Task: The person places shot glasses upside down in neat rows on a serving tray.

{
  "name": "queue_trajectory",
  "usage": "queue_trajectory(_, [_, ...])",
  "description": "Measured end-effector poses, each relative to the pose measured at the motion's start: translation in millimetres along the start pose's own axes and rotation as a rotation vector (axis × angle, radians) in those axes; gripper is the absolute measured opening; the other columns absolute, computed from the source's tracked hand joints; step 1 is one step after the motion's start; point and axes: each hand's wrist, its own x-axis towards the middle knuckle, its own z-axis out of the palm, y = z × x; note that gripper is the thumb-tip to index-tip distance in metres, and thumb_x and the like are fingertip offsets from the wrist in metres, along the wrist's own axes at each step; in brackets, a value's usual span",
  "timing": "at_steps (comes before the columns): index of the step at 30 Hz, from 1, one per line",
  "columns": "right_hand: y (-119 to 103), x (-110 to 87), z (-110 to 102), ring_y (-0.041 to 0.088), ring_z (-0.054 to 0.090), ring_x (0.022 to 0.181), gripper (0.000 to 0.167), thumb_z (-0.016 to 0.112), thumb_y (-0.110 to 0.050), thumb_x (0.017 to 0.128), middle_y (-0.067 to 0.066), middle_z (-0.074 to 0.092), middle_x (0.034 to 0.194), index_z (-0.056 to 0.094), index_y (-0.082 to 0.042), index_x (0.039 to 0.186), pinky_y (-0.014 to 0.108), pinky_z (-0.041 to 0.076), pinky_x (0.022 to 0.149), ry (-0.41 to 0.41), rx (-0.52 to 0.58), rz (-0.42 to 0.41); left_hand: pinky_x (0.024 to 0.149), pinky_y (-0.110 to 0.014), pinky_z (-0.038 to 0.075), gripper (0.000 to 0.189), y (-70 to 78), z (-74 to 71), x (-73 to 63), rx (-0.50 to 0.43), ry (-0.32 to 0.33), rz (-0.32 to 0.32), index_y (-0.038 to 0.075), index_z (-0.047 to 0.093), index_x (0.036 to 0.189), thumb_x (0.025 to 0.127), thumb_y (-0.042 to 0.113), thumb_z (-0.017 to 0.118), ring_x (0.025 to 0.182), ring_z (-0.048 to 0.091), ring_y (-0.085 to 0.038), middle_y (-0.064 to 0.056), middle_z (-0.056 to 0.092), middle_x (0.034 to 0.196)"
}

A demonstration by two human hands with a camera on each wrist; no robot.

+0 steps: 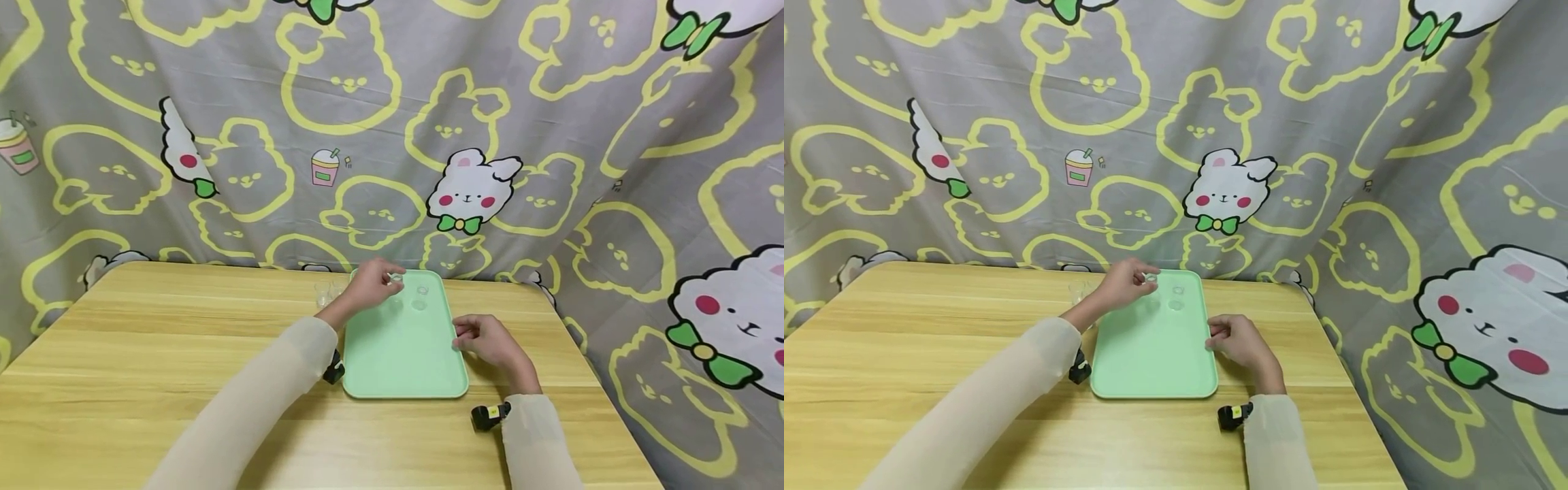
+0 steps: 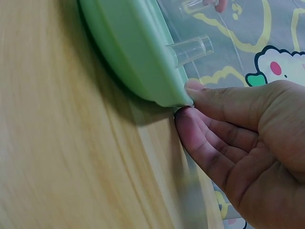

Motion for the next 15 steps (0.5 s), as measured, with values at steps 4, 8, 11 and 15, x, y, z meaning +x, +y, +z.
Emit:
queue_trajectory(4, [-3, -0.5, 1, 0.020, 0.065, 0.094, 0.042, 0.073, -0.001, 0.093, 0.012, 0.069, 0.111, 0.062, 0.007, 0.133, 0.031, 0.055, 0.080, 0.001, 0.002, 0.004, 0.080, -0.034, 0.057, 0.029, -0.3, 5.5, 2.4, 0.031, -0.016, 0.018, 0.005, 0.075, 0.122, 0.093, 0.011, 0.075, 0.094, 0.069, -0.024, -0.013, 0.069, 0.117])
queue_trajectory(8, [-5, -1.4, 1, 0.021, 0.065, 0.093, 0.043, 0.073, -0.002, 0.093, 0.014, 0.069, 0.111, 0.062, 0.008, 0.133, 0.028, 0.055, 0.078, 0.001, -0.001, 0.007, 0.083, -0.034, 0.058, 0.029, 0.0, 11.1, 5.1, 0.046, -0.033, 0.017, 0.006, 0.075, 0.122, 0.093, 0.011, 0.076, 0.096, 0.069, -0.024, -0.011, 0.070, 0.120])
queue_trajectory(11, [-5, -1.6, 1, 0.021, 0.065, 0.093, 0.043, 0.073, -0.002, 0.093, 0.015, 0.069, 0.112, 0.061, 0.008, 0.133, 0.028, 0.055, 0.078, -0.003, -0.010, 0.006, 0.083, -0.034, 0.057, 0.030, 0.8, 14.5, 6.6, 0.049, -0.041, 0.014, 0.004, 0.074, 0.122, 0.093, 0.009, 0.076, 0.096, 0.069, -0.024, -0.011, 0.070, 0.120])
queue_trajectory(15, [-4, -0.2, 1, 0.020, 0.064, 0.093, 0.042, 0.074, -0.002, 0.093, 0.013, 0.069, 0.111, 0.062, 0.007, 0.132, 0.029, 0.055, 0.079, 0.003, -0.012, 0.012, 0.083, -0.036, 0.057, 0.030, 2.3, 17.5, 7.6, 0.049, -0.056, 0.018, 0.001, 0.074, 0.122, 0.093, 0.007, 0.075, 0.095, 0.070, -0.024, -0.011, 0.070, 0.121])
